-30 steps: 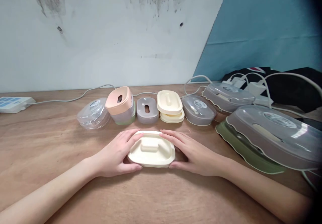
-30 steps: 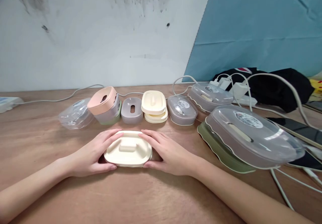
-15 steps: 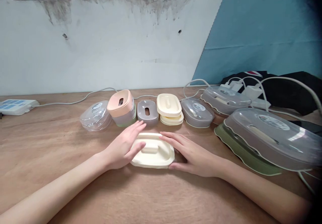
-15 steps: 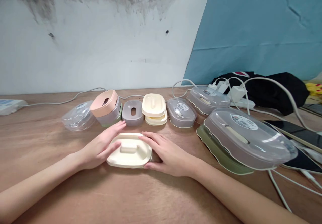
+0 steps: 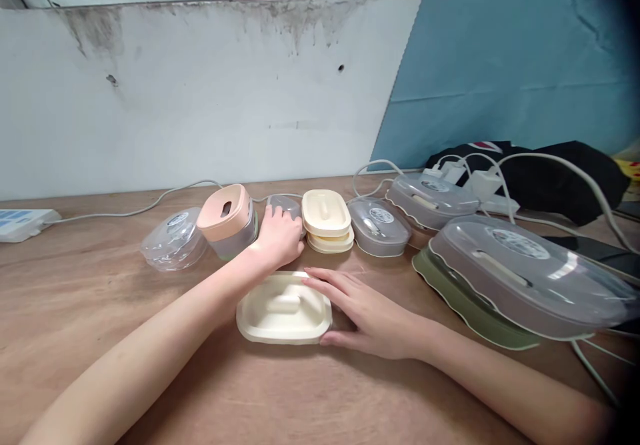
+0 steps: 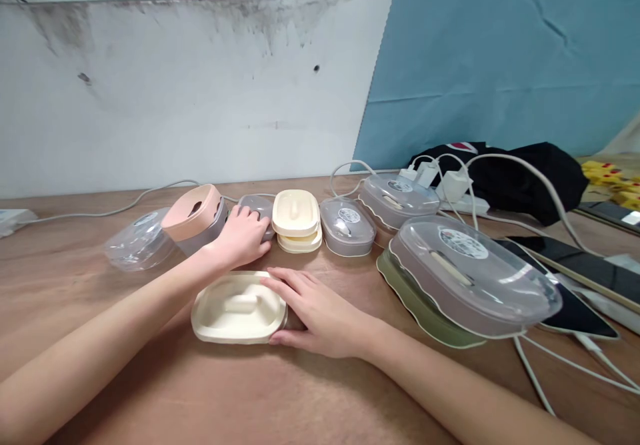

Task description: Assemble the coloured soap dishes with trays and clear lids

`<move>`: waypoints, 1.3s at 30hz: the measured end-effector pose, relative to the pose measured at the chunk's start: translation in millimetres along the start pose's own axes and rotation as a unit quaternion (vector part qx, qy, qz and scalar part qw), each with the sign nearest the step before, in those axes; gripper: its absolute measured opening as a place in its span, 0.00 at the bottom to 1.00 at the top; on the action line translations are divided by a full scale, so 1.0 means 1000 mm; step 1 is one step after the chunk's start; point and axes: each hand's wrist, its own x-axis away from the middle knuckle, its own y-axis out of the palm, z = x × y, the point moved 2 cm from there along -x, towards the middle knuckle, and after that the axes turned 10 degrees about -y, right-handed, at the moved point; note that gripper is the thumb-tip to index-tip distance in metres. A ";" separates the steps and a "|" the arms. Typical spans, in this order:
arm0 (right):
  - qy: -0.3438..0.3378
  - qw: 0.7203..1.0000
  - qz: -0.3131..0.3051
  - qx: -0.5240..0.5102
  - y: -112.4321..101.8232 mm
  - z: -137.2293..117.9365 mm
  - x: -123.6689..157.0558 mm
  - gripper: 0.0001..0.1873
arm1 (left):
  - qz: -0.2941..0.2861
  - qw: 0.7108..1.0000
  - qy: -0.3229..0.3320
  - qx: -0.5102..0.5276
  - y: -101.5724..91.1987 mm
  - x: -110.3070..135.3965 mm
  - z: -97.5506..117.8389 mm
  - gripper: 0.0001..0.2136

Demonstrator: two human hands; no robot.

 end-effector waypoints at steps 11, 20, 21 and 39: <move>0.016 1.000 0.013 -0.012 0.001 0.002 0.000 0.40 | 0.105 0.994 0.029 0.025 -0.049 0.043 -0.013 0.16; 0.044 0.999 0.010 -0.015 0.002 0.005 0.001 0.45 | 0.208 0.860 0.117 0.451 0.004 0.130 -0.062 0.22; 0.047 0.999 0.009 -0.012 0.002 0.005 0.001 0.46 | 0.216 0.858 0.109 0.453 0.007 0.131 -0.063 0.22; 0.040 0.994 0.031 -0.101 0.002 0.005 -0.001 0.56 | 0.176 0.869 0.131 0.443 0.008 0.128 -0.061 0.22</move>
